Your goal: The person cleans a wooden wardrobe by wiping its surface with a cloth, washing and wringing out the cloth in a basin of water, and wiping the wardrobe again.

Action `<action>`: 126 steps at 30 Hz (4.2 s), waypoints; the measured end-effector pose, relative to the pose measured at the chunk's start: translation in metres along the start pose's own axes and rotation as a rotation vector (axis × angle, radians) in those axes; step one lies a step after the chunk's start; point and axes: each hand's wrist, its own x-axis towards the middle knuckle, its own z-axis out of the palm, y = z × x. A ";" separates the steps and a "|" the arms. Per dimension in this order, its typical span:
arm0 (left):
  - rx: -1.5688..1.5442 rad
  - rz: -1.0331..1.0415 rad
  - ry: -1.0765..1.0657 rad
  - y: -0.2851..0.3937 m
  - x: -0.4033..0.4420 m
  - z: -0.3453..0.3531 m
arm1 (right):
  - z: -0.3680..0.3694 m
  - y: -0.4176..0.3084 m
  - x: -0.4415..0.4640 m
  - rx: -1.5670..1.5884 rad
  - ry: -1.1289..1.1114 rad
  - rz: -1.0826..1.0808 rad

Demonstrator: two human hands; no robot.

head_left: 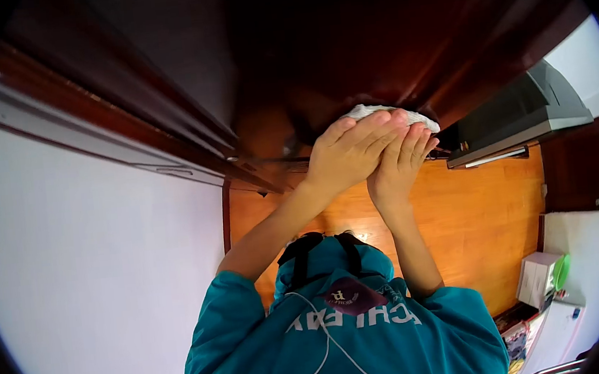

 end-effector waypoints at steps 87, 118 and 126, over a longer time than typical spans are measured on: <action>0.132 -0.255 -0.477 -0.089 -0.214 -0.015 | 0.041 -0.130 -0.061 0.397 -0.604 -0.135; 0.110 -0.282 -0.047 -0.119 -0.144 -0.024 | 0.028 -0.152 0.013 0.218 -0.527 -0.175; 0.185 -0.232 0.192 -0.151 -0.044 -0.050 | 0.015 -0.173 0.084 0.186 -0.256 -0.130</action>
